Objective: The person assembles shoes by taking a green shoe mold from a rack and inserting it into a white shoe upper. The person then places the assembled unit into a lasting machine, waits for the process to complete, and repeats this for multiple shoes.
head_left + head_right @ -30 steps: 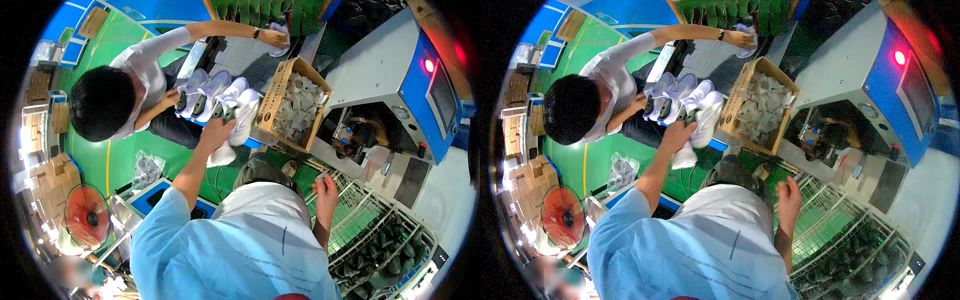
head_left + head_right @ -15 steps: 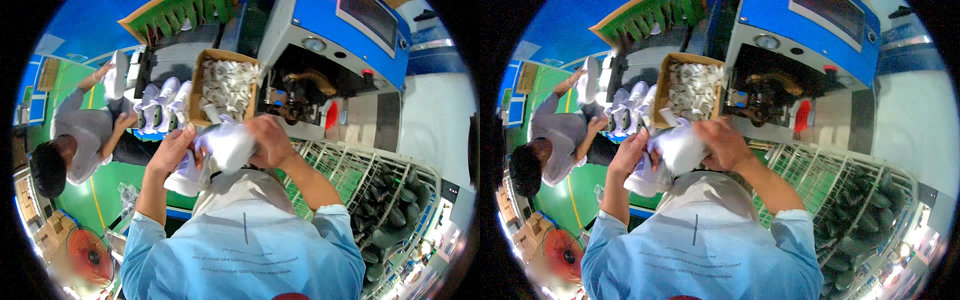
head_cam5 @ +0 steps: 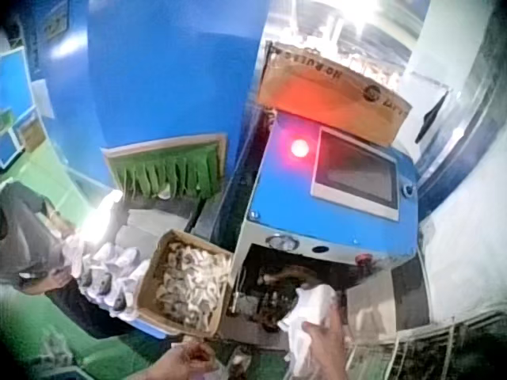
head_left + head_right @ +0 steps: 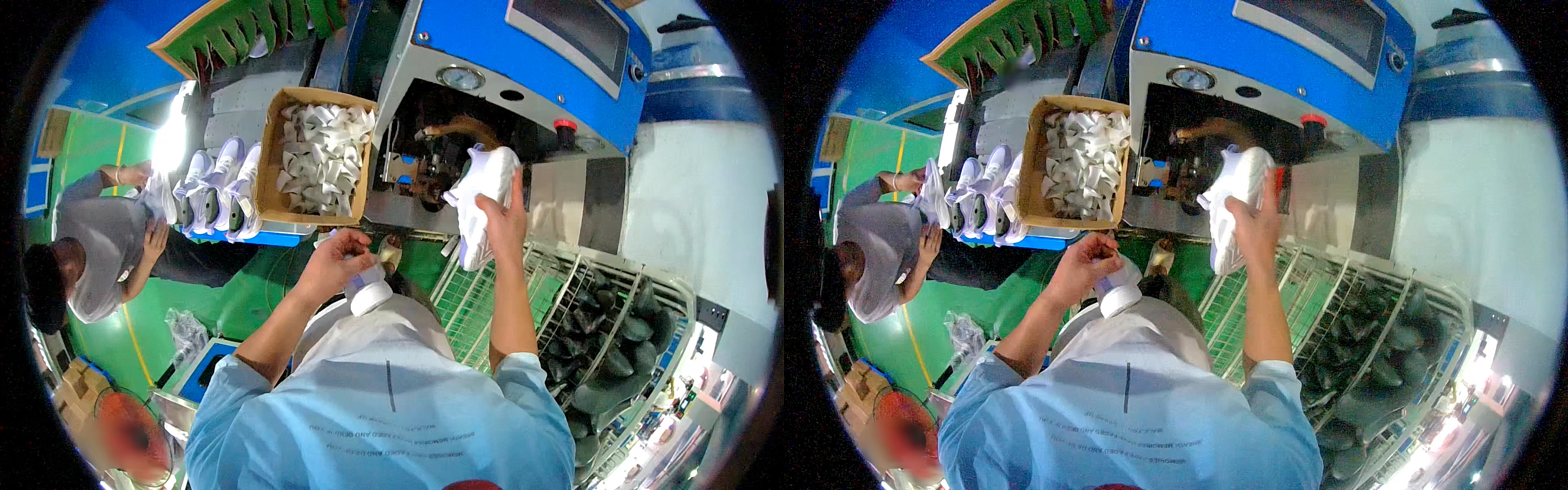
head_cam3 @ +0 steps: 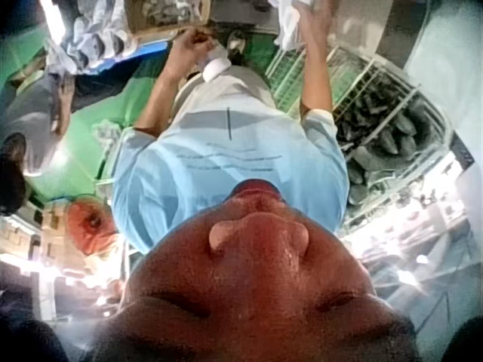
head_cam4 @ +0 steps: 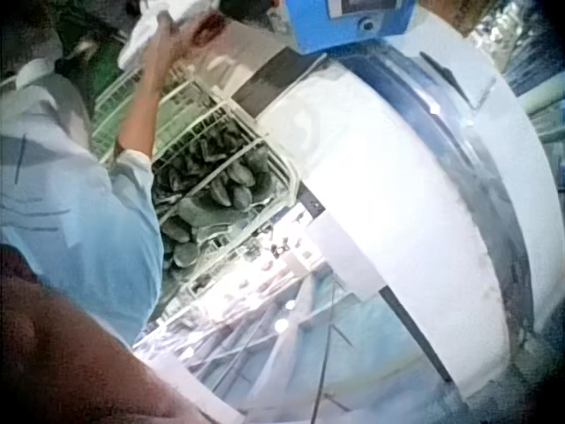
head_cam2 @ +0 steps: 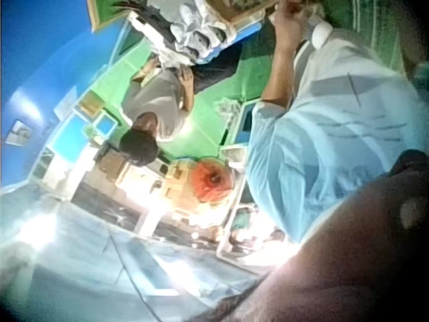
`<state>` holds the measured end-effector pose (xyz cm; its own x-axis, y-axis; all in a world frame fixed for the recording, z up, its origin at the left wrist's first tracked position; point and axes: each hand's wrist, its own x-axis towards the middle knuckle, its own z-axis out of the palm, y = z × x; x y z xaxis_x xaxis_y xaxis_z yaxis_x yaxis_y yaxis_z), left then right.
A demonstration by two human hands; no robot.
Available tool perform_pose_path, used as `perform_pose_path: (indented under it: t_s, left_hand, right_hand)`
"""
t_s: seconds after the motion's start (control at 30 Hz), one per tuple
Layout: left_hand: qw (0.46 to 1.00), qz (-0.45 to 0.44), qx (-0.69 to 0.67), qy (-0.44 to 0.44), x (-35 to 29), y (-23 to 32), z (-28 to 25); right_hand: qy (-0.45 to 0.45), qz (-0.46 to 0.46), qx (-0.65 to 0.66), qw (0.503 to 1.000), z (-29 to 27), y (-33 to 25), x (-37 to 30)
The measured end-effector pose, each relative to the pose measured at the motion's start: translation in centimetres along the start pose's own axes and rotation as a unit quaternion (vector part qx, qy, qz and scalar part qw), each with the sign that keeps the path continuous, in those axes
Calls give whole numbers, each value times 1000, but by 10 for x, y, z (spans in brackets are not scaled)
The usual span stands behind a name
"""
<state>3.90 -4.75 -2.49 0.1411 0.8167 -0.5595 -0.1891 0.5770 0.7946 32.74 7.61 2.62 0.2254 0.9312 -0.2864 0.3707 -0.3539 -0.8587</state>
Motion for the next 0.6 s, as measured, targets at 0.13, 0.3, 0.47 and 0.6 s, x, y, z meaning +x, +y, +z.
perform_pose_path:
  t_s: [0.13, 0.3, 0.47, 0.6]
  left_hand:
    - [996, -6, 86, -1, 4, 7, -9]
    - [993, 24, 105, 58, 19, -8, -27]
    - [994, 36, 96, 30, 34, -6, -26]
    - [979, -19, 202, 10, 32, 46, -5]
  right_hand:
    - [-11, -79, -355, 932, 12, -6, 31]
    - [-35, -51, -281, 958, 16, -13, 62]
    - [-26, -127, -304, 944, 22, 33, 34]
    - [-27, -136, -210, 968, 22, 42, 20]
